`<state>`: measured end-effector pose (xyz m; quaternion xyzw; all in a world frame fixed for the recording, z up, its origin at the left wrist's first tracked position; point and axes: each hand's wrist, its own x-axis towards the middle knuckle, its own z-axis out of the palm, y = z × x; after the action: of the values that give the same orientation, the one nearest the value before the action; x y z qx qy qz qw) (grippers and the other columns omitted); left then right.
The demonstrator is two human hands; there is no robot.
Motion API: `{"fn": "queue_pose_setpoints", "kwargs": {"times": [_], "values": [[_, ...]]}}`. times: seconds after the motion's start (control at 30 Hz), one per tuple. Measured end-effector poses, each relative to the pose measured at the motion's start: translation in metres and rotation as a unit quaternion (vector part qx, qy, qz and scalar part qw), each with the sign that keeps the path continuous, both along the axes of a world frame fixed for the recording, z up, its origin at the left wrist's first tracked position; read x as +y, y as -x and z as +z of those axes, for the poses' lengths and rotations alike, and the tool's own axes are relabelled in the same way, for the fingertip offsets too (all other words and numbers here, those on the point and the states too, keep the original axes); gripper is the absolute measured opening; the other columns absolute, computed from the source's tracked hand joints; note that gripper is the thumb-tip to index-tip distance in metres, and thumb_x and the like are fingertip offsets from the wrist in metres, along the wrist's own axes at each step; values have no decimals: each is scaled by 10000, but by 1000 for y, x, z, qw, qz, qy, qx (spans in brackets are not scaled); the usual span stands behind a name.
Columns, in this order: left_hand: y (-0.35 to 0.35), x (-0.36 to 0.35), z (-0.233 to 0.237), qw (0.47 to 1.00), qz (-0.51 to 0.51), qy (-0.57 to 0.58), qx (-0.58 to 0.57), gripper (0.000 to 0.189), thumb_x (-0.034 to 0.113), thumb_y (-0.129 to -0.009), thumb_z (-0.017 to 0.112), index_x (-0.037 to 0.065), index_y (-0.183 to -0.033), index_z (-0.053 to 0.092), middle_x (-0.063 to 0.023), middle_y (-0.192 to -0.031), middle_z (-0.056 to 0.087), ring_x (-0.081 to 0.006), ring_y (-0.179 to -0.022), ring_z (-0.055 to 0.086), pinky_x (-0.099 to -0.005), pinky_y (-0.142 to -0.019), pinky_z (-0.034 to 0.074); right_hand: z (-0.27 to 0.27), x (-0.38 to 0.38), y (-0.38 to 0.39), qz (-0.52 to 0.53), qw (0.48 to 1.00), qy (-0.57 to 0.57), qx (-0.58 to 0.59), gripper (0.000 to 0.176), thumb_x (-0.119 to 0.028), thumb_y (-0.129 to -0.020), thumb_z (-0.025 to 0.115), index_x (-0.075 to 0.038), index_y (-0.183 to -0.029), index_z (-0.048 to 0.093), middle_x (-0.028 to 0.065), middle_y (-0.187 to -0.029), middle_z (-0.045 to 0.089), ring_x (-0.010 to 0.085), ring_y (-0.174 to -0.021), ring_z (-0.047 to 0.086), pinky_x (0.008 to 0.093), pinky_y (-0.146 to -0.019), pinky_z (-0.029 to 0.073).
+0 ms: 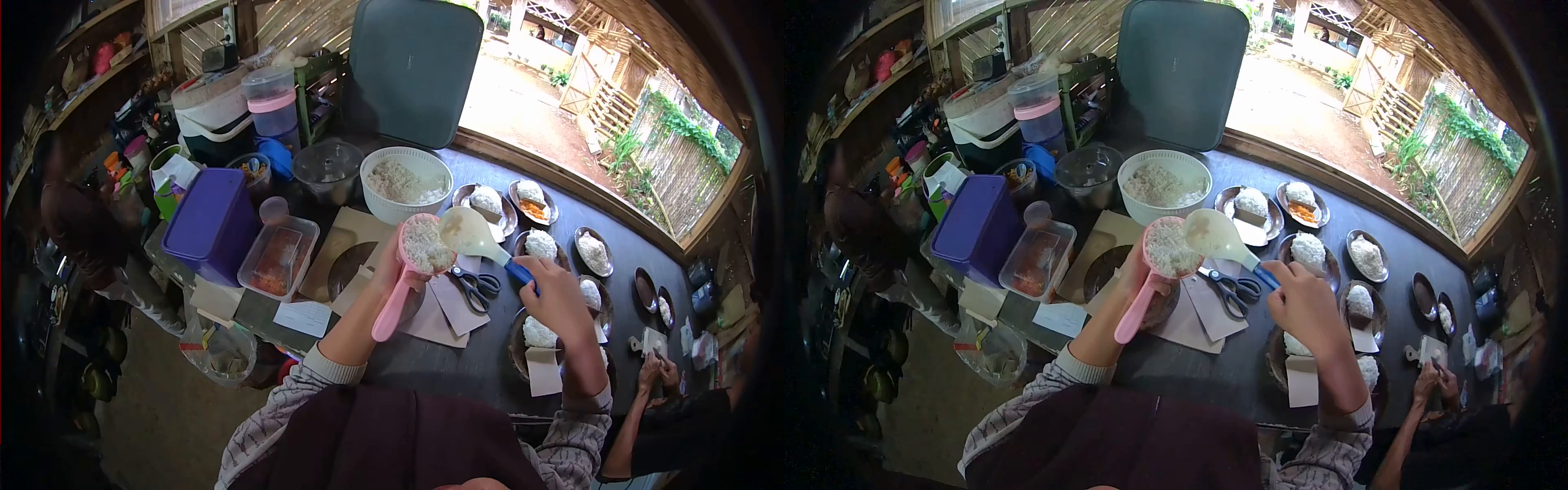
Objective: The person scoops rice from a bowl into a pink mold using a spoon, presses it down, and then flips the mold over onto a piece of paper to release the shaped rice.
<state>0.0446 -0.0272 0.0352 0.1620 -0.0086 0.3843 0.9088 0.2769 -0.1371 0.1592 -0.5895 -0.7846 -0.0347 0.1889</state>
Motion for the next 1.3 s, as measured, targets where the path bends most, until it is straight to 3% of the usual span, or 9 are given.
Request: {"fn": "queue_pose_setpoints", "kwargs": {"times": [0.33, 0.4, 0.47, 0.53, 0.6, 1.0, 1.1, 1.17, 1.3], "values": [[2, 6, -4, 1000, 0, -6, 5, 573, 562, -870, 417, 97, -1194, 496, -171, -902, 611, -68, -390, 432, -125, -286, 350, 5, 9, -21, 91, 983, 91, 133, 260, -194, -879, 562, -97, -1114, 611, 166, -824, 648, 315, -714, 627, 351, -637, 473], [3, 10, -13, 999, -27, -17, -24, 569, 537, -879, 413, 104, -1247, 446, -181, -995, 582, -74, -419, 427, -135, -317, 355, 10, 6, -20, 126, 977, 111, 130, 250, -180, -876, 567, -107, -1109, 623, 152, -823, 655, 311, -704, 631, 337, -634, 474], [2, 12, -18, 997, -56, -30, -53, 575, 512, -888, 410, 111, -1300, 397, -190, -1088, 552, -80, -447, 421, -145, -349, 361, 16, 5, -14, 99, 975, 188, 60, 250, -162, -871, 573, -124, -1112, 627, 159, -786, 646, 297, -668, 632, 326, -611, 470], [0, 6, -8, 1000, -26, 2, -6, 596, 571, -868, 415, 67, -1173, 510, -151, -869, 605, -64, -394, 424, -122, -280, 341, 18, 5, -9, 109, 973, 193, 64, 246, -168, -869, 573, -138, -1106, 632, 165, -764, 635, 301, -647, 623, 339, -596, 465], [-1, 7, -9, 1000, -20, -8, -4, 597, 572, -869, 412, 67, -1173, 511, -143, -875, 606, -64, -402, 426, -118, -280, 338, 17, 6, -7, 122, 970, 198, 67, 243, -173, -866, 574, -151, -1100, 637, 171, -743, 624, 305, -627, 614, 353, -581, 461], [-5, 0, -9, 1000, -20, 6, 9, 616, 596, -870, 390, 81, -1186, 509, -96, -836, 601, -45, -415, 381, -102, -272, 293, 30, 1, 26, 70, 978, 112, -161, 234, -265, -866, 541, -186, -1055, 654, 141, -687, 619, 316, -637, 604, 427, -599, 470], [-5, 6, -16, 999, -31, -6, -11, 616, 597, -865, 403, 83, -1188, 509, -127, -841, 597, -44, -412, 377, -101, -279, 296, 24, 14, 17, 72, 978, 127, -147, 235, -196, -846, 590, -169, -1070, 654, 156, -789, 639, 308, -701, 598, 385, -601, 464], [-4, 7, -16, 999, -33, -9, -24, 617, 597, -861, 412, 84, -1190, 507, -146, -848, 596, -44, -410, 378, -101, -284, 301, 14, 32, -4, 164, 968, 188, 23, 248, -153, -863, 585, -142, -1105, 640, 122, -745, 648, 208, -594, 578, 308, -556, 437], [-2, 9, -20, 996, -66, 36, -50, 609, 577, -848, 450, 97, -1221, 486, -165, -895, 587, -49, -422, 393, -116, -308, 330, 31, 42, -6, 111, 947, 295, 58, 244, -153, -879, 563, -127, -1112, 631, 121, -803, 669, 178, -581, 574, 283, -604, 463]]}}
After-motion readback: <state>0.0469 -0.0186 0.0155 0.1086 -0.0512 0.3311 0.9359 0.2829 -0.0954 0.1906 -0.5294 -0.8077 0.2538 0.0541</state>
